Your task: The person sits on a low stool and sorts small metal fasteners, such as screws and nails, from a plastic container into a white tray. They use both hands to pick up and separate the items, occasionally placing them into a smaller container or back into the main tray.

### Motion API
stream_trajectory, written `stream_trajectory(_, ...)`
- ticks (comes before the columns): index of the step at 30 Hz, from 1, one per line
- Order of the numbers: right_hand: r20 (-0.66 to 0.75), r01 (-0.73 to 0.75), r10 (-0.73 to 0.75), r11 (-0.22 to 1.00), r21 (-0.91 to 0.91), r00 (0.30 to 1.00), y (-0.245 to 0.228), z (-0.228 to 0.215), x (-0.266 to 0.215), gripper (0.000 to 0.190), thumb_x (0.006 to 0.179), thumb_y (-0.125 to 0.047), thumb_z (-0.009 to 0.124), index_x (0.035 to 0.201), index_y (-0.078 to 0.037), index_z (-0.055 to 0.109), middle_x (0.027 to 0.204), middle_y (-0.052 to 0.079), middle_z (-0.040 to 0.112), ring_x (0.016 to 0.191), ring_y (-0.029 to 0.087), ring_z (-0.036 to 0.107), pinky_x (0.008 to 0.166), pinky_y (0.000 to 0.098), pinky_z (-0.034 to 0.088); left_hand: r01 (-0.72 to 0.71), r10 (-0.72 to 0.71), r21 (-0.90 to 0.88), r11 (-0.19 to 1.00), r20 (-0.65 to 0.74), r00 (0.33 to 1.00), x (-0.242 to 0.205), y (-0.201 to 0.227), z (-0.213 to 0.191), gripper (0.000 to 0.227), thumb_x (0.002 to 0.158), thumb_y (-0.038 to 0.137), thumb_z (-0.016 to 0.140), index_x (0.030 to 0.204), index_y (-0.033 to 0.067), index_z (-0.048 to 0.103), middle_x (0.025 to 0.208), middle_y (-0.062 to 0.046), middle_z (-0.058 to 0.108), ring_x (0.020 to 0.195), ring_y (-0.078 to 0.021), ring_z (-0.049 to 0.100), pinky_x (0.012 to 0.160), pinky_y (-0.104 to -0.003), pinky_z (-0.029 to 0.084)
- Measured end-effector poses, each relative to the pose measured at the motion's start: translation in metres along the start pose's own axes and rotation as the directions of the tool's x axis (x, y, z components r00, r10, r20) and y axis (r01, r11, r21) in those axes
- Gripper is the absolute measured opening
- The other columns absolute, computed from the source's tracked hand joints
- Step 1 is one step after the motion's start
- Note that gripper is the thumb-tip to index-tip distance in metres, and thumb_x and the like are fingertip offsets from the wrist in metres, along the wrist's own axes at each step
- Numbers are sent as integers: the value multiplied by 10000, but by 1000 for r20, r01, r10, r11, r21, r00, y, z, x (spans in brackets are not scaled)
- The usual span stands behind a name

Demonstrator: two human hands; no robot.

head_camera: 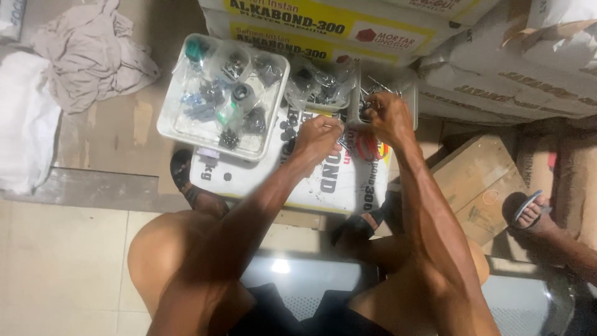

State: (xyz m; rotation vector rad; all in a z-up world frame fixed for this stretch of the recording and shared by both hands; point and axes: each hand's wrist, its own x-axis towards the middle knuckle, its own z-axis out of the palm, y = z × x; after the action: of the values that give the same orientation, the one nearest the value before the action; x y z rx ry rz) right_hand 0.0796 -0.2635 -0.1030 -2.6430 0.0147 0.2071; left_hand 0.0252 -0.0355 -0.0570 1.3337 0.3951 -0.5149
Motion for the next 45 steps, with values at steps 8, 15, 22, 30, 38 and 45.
stream_trajectory(8, 38, 41, -35, 984, -175, 999, 18, 27, 30, 169, 847, -202, 724, 989, -133, 784, 890, 148, 761, 907, 411, 742, 789, 558, 587, -31, 27, 45, 999, 81, 996, 5, -5, -8, 321, 862, 123, 674, 1114, -74, 696, 951, -234, 728, 667, -215, 749, 585, -282, 670)
stream_trajectory(15, -36, 13, 6, 857, 515, 999, -47, -59, -26, 166, 972, -33, 604, 1115, -8, 684, 938, 144, 676, 881, 195, 594, 758, 384, 479, -274, 280, 222, 936, 8, 960, 16, -20, -11, 256, 822, 175, 689, 1043, 72, 770, 945, -149, 779, 779, -268, 766, 613, -398, 643)
stream_trajectory(22, 182, -175, 1, 273, 946, 983, -97, -68, -86, 261, 835, -96, 583, 1073, -15, 650, 789, 41, 632, 695, 119, 610, 622, 229, 484, -753, 663, 196, 628, 372, 650, -18, 9, -5, 277, 982, 14, 606, 1251, 2, 671, 1164, -255, 675, 1028, -418, 669, 882, -479, 557)
stream_trajectory(30, -17, 48, -50, 706, 707, 999, -123, -86, -91, 120, 951, -3, 673, 1060, 23, 717, 828, 120, 709, 705, 115, 638, 574, 219, 516, -705, 582, 438, 558, 399, 709, -6, 14, -15, 180, 967, 22, 586, 839, 58, 708, 646, -98, 671, 505, -207, 611, 456, -305, 428)
stream_trajectory(38, 137, -59, -88, 593, 803, 987, -128, -60, -81, 85, 861, 78, 717, 938, 45, 734, 739, 154, 708, 609, 179, 699, 551, 299, 597, -668, 515, 620, 412, 447, 732, 7, -7, -38, 123, 944, 130, 616, 823, 110, 624, 699, -188, 667, 684, -445, 685, 586, -501, 532)
stream_trajectory(45, 169, -172, 54, 534, 828, 984, -131, -51, -82, 211, 890, 12, 712, 1098, 44, 717, 840, 129, 734, 665, 105, 684, 615, 227, 594, -633, 530, 580, 513, 367, 765, -8, 6, -40, 142, 982, 156, 591, 857, 101, 630, 702, -175, 671, 685, -404, 698, 603, -468, 544)
